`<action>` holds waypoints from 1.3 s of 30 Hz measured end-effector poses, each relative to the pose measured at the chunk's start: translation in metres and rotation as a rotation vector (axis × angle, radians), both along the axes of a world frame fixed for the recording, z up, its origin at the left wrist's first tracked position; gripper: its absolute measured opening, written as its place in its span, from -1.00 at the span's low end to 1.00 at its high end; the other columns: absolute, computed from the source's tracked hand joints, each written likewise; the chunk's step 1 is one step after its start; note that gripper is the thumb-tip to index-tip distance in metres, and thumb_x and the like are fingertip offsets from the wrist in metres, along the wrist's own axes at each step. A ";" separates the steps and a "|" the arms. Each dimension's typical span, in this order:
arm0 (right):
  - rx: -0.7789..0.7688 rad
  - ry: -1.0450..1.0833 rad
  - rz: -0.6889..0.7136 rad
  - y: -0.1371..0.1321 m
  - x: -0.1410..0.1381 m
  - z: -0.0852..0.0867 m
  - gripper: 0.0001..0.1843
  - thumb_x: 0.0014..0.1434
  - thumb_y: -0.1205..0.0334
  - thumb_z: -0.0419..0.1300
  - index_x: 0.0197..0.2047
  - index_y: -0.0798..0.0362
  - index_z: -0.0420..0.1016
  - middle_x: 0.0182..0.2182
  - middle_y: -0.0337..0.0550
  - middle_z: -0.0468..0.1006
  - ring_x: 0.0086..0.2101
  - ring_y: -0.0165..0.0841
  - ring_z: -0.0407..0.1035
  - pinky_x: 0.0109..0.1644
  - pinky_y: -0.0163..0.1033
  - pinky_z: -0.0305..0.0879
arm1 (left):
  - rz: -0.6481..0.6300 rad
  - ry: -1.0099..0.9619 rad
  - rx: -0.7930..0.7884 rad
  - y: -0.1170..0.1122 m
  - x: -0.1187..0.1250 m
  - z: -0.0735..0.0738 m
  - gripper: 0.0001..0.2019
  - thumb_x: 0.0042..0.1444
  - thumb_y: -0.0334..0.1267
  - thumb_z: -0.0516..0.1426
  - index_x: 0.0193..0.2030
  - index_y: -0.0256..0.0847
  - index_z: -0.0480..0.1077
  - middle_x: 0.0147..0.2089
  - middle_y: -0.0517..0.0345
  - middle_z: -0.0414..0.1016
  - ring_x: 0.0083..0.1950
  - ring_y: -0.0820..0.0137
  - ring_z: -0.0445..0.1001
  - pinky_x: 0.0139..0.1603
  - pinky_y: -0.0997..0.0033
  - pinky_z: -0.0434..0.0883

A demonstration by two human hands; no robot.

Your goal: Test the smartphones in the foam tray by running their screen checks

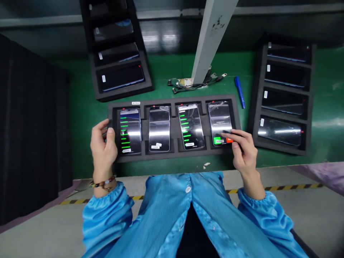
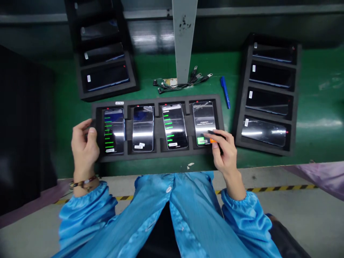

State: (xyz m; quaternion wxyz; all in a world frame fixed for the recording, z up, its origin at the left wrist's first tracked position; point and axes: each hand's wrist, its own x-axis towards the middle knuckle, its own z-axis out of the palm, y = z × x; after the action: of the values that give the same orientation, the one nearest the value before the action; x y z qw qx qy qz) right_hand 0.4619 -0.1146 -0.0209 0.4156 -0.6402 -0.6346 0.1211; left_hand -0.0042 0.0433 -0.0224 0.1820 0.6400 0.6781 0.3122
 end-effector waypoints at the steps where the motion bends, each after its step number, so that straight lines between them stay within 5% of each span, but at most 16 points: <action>1: -0.008 0.004 -0.021 0.003 -0.002 0.003 -0.60 0.51 0.24 0.11 0.27 -0.13 0.64 0.08 -0.07 0.72 0.23 -0.03 0.50 0.34 0.25 0.44 | -0.001 -0.004 0.001 0.000 0.000 0.000 -0.52 0.51 -0.05 0.11 0.45 -0.17 0.42 0.35 -0.12 0.54 0.29 0.15 0.55 0.40 0.02 0.45; 9: -0.089 -0.051 -0.033 0.025 0.001 0.012 -0.54 0.56 0.16 0.08 0.43 -0.14 0.49 0.32 -0.07 0.60 0.40 -0.01 0.33 0.51 0.35 0.27 | -0.030 -0.013 0.031 -0.006 0.006 0.005 -0.51 0.51 0.02 0.12 0.43 -0.15 0.46 0.34 -0.09 0.56 0.31 0.12 0.55 0.42 0.01 0.44; 15: -0.137 -0.082 -0.046 0.031 0.008 0.011 -0.59 0.59 0.12 0.01 0.30 -0.13 0.60 0.14 -0.06 0.70 0.36 -0.03 0.40 0.47 0.33 0.32 | -0.089 -0.016 0.027 -0.007 0.004 0.009 -0.60 0.50 0.05 0.14 0.14 -0.13 0.69 0.30 -0.11 0.58 0.50 0.02 0.44 0.54 -0.14 0.35; 19: -0.223 -0.117 -0.024 0.040 0.013 0.011 -0.57 0.60 0.10 -0.01 0.34 -0.15 0.56 0.28 -0.06 0.62 0.43 -0.01 0.30 0.51 0.35 0.21 | -0.133 0.070 -0.057 0.000 0.001 0.009 -0.49 0.56 0.09 0.01 0.29 -0.13 0.63 0.31 -0.19 0.55 0.56 -0.06 0.32 0.58 -0.29 0.24; 24: -0.224 -0.125 -0.002 0.052 0.023 0.011 -0.54 0.60 0.08 0.00 0.43 -0.16 0.47 0.34 -0.05 0.56 0.46 0.00 0.24 0.53 0.36 0.17 | -0.222 0.242 0.092 0.003 0.027 0.017 -0.58 0.54 0.02 0.07 0.29 -0.03 0.63 0.57 -0.12 0.27 0.60 -0.11 0.22 0.62 -0.32 0.10; 28: -0.181 -0.121 0.044 0.055 0.015 0.021 -0.56 0.58 0.11 0.01 0.39 -0.17 0.51 0.30 -0.06 0.60 0.45 -0.01 0.28 0.51 0.33 0.20 | -0.400 0.182 0.106 0.002 0.048 0.026 -0.66 0.52 -0.04 0.10 0.25 0.12 0.65 0.58 0.06 0.30 0.58 -0.08 0.26 0.63 -0.29 0.10; 34: -0.186 -0.166 0.476 0.073 -0.030 0.025 -0.57 0.56 0.24 0.01 0.34 -0.20 0.53 0.13 -0.17 0.73 0.37 -0.09 0.39 0.50 0.29 0.17 | -0.256 0.192 0.093 -0.002 0.028 0.028 -0.63 0.55 -0.03 0.07 0.21 0.02 0.67 0.51 -0.01 0.39 0.55 -0.02 0.30 0.62 -0.25 0.14; 39: -0.190 -0.224 0.400 0.093 -0.043 0.017 -0.54 0.56 0.20 0.01 0.41 -0.17 0.48 0.17 -0.06 0.69 0.40 0.02 0.32 0.46 0.37 0.15 | -0.192 0.181 0.065 -0.015 0.001 0.023 -0.64 0.54 0.00 0.07 0.13 0.09 0.71 0.53 0.06 0.36 0.56 0.00 0.25 0.61 -0.27 0.19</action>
State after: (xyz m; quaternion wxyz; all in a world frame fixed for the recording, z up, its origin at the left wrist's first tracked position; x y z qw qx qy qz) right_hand 0.4192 -0.0215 -0.0040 0.2484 -0.5474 -0.7767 0.1883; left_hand -0.0036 0.0278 0.0009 0.1285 0.7330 0.6169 0.2561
